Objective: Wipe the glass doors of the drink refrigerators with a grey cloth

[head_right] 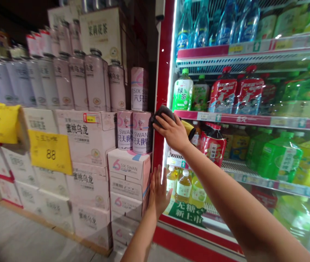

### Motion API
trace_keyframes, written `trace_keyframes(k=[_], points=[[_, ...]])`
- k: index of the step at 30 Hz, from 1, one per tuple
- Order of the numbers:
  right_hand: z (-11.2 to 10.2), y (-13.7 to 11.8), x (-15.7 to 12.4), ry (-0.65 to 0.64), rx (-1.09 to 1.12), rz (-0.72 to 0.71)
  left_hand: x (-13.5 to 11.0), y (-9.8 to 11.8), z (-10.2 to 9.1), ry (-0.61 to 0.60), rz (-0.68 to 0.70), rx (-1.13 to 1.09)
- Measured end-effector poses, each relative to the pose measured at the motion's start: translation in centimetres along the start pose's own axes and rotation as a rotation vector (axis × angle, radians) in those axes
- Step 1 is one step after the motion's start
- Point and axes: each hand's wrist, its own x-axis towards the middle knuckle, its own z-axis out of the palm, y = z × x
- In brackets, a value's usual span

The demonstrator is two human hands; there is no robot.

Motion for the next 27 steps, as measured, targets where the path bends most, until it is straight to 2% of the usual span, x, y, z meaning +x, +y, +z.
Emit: trace_keyframes(k=[2, 5, 7, 12, 14, 18, 19, 21, 24, 25, 27], points=[[0.7, -0.9, -1.2, -0.038, 0.036, -0.1, -0.2, -0.1, 0.1, 0.0, -0.005, -0.001], [1.8, -2.3, -3.8, -0.133, 0.111, -0.344, -0.5, -0.3, 0.4, -0.007, -0.014, 0.02], [2.0, -2.3, -4.5, -0.157, 0.13, -0.397, -0.6, -0.3, 0.6, -0.006, -0.018, 0.029], [1.1, -1.9, -3.8, -0.06, 0.05, -0.118, -1.2, -0.4, 0.7, 0.015, -0.022, 0.015], [1.4, -2.9, -4.8, -0.072, 0.071, -0.133, -1.6, -0.4, 0.7, 0.011, -0.02, 0.033], [2.6, -5.2, -7.8, -0.154, 0.19, -0.354, -2.2, -0.5, 0.6, -0.018, -0.007, 0.077], [2.7, -5.3, -8.2, -0.159, 0.204, -0.374, -2.2, -0.5, 0.6, -0.027, -0.005, 0.08], [2.7, -5.1, -8.4, -0.142, 0.197, -0.317, -2.3, -0.4, 0.6, -0.047, -0.005, 0.087], [2.3, -4.7, -8.2, -0.089, 0.149, -0.138, -2.4, -0.4, 0.7, -0.073, -0.009, 0.088], [2.3, -4.9, -8.3, -0.084, 0.139, -0.112, -2.5, -0.4, 0.8, -0.076, -0.013, 0.081], [2.5, -5.6, -9.0, -0.103, 0.148, -0.169, -2.7, -0.4, 0.9, -0.072, -0.023, 0.062]])
